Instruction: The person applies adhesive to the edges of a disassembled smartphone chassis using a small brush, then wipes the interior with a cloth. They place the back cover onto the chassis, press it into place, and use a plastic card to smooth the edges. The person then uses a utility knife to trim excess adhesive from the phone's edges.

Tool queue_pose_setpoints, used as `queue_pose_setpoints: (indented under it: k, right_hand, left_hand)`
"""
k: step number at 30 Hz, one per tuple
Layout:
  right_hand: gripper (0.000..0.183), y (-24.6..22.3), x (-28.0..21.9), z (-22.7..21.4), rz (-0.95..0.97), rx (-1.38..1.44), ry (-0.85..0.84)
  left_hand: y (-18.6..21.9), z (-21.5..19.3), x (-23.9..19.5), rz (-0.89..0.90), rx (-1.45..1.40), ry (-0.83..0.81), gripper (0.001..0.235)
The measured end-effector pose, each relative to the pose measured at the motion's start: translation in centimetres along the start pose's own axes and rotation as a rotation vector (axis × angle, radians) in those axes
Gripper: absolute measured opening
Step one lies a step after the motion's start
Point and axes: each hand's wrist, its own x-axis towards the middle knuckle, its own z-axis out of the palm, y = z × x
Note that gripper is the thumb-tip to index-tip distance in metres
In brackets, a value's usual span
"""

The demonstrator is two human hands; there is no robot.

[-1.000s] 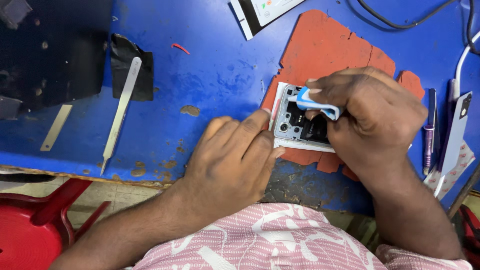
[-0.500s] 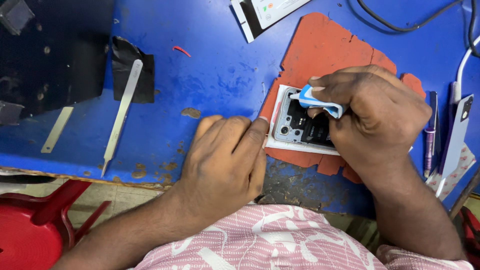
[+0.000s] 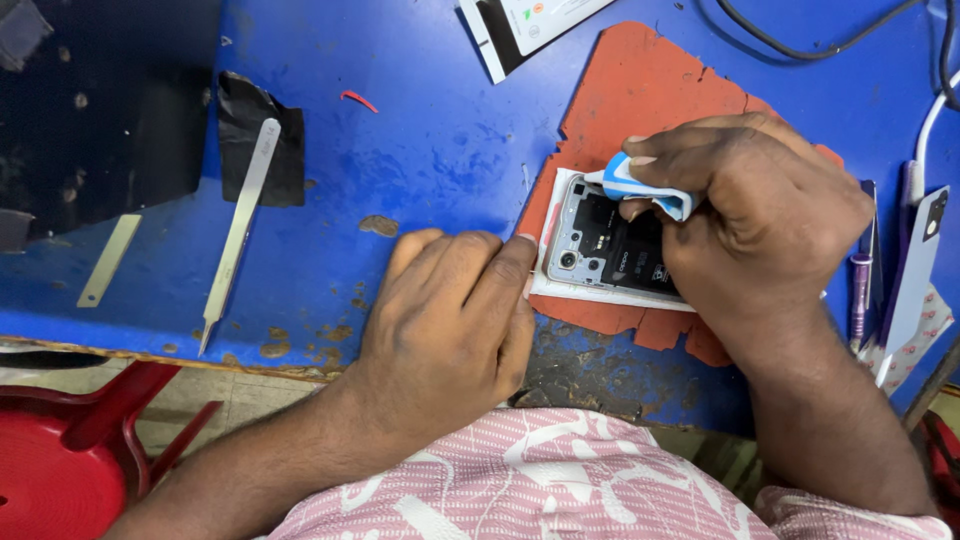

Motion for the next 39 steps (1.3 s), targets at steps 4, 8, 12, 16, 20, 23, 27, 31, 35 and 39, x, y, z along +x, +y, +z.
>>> queue_pose_setpoints:
  k: [4, 8, 12, 16, 20, 23, 27, 31, 35, 39]
  right_hand:
    - [0.023, 0.2, -0.2, 0.0, -0.008, 0.001, 0.004]
    - [0.024, 0.2, -0.5, -0.1, 0.006, -0.025, -0.002]
    - [0.024, 0.3, -0.8, -0.3, 0.003, -0.027, -0.002]
    - [0.026, 0.5, -1.0, -0.5, 0.020, -0.040, -0.010]
    - [0.025, 0.5, -1.2, -0.7, 0.031, -0.048, -0.006]
    - [0.027, 0.5, -1.5, -0.9, 0.046, -0.078, -0.010]
    - [0.027, 0.7, -2.0, -1.1, 0.059, -0.065, -0.004]
    - [0.026, 1.1, -2.4, -1.2, 0.067, -0.036, 0.003]
    - [0.026, 1.2, -2.8, -1.4, 0.086, -0.036, 0.011]
    - [0.025, 1.4, -3.0, -1.5, 0.079, -0.045, 0.017]
  left_hand:
    - [0.0, 0.0, 0.0, 0.003, 0.008, -0.002, 0.029]
    - [0.0, 0.0, 0.0, -0.003, 0.007, 0.002, 0.029]
    - [0.1, 0.1, 0.0, -0.008, 0.009, 0.017, 0.028]
    - [0.0, 0.1, -0.1, -0.013, 0.005, 0.005, 0.029]
    - [0.0, 0.2, -0.1, -0.010, 0.021, 0.014, 0.030]
    - [0.0, 0.2, -0.1, -0.018, 0.023, 0.006, 0.030]
    - [0.1, 0.1, 0.0, -0.024, 0.021, -0.005, 0.031]
    - [0.1, 0.1, 0.1, -0.028, 0.036, 0.001, 0.030]
    - [0.2, 0.1, 0.2, -0.029, 0.042, 0.010, 0.029]
    - [0.2, 0.1, 0.2, -0.032, 0.048, 0.012, 0.030]
